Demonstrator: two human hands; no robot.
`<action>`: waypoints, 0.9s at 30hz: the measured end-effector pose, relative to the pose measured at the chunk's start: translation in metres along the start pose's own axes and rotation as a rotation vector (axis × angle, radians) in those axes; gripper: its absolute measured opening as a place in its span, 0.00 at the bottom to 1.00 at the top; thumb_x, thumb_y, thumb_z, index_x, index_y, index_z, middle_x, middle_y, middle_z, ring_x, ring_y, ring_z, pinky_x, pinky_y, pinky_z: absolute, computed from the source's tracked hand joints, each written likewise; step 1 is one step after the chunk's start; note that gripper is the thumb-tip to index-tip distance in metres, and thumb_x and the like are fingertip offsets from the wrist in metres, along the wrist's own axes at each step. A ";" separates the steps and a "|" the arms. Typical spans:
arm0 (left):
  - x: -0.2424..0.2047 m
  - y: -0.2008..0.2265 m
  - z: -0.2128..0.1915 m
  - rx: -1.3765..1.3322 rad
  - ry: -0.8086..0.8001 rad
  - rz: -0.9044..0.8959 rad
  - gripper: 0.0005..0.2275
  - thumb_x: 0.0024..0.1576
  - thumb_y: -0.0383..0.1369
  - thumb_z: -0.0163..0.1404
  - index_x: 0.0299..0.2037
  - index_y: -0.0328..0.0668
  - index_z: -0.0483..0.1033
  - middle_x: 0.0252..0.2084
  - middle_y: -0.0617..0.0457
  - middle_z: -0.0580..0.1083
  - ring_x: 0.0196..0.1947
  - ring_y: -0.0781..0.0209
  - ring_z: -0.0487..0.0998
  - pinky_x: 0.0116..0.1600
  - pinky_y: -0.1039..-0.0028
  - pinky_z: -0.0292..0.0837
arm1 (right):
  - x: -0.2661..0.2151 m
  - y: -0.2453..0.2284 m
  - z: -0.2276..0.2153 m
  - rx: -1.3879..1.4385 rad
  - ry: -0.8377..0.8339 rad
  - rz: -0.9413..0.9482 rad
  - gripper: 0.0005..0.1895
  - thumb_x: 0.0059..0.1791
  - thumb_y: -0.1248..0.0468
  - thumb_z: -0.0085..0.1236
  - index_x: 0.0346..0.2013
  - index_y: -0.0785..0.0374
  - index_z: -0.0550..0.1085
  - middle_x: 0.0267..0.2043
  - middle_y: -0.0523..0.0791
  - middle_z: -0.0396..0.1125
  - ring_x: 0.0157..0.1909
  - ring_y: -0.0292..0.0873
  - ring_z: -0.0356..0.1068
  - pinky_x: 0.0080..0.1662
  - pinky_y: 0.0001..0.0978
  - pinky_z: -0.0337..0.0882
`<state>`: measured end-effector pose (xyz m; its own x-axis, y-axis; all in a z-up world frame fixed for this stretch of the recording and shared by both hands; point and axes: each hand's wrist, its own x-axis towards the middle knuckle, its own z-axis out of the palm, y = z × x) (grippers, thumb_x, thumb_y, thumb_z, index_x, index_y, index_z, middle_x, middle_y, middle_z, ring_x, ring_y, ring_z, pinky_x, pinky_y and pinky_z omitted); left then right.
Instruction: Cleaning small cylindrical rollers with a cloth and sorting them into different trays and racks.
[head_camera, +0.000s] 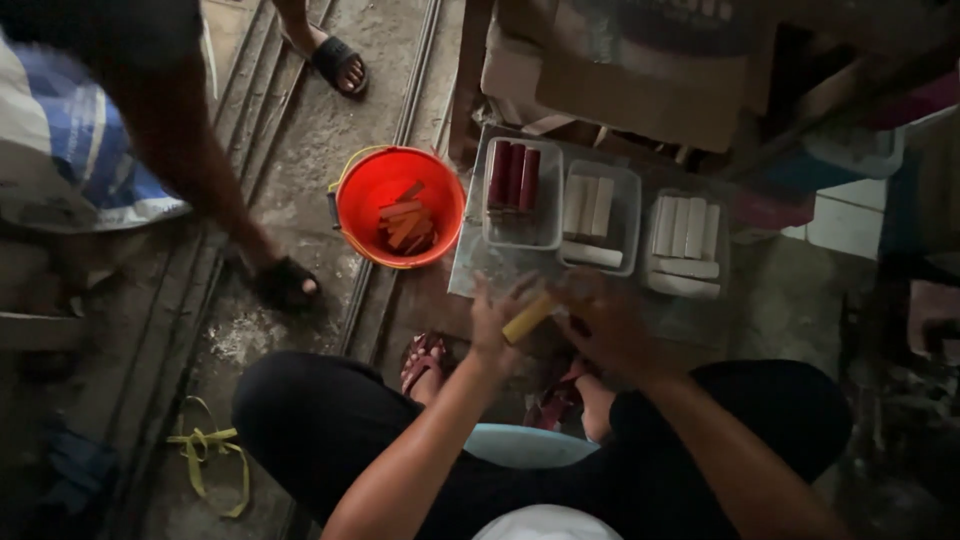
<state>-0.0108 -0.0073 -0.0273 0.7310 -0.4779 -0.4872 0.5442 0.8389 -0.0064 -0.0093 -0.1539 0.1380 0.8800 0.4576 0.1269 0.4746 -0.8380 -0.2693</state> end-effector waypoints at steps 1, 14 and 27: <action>0.001 -0.002 -0.003 0.007 0.002 -0.001 0.45 0.54 0.73 0.35 0.68 0.40 0.66 0.60 0.33 0.72 0.58 0.34 0.75 0.68 0.43 0.62 | -0.006 0.003 0.009 0.004 0.005 0.004 0.18 0.47 0.51 0.61 0.50 0.50 0.80 0.36 0.51 0.74 0.37 0.56 0.77 0.39 0.52 0.74; 0.013 0.090 0.082 1.882 0.107 1.103 0.37 0.51 0.36 0.63 0.72 0.49 0.61 0.66 0.43 0.68 0.68 0.41 0.65 0.70 0.52 0.59 | -0.032 0.044 0.034 0.166 0.040 -0.069 0.16 0.49 0.55 0.61 0.52 0.50 0.78 0.48 0.44 0.73 0.48 0.54 0.75 0.43 0.44 0.77; 0.127 0.128 0.097 2.719 0.041 0.812 0.64 0.35 0.50 0.71 0.79 0.43 0.38 0.77 0.32 0.49 0.77 0.34 0.48 0.75 0.44 0.51 | -0.042 0.042 0.048 0.158 -0.032 -0.050 0.15 0.46 0.56 0.64 0.48 0.49 0.78 0.43 0.39 0.73 0.44 0.47 0.76 0.41 0.41 0.77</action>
<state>0.1915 0.0138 -0.0057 0.8938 -0.4451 0.0547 -0.4406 -0.8489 0.2920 -0.0268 -0.1942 0.0754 0.8532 0.5089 0.1140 0.5069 -0.7580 -0.4104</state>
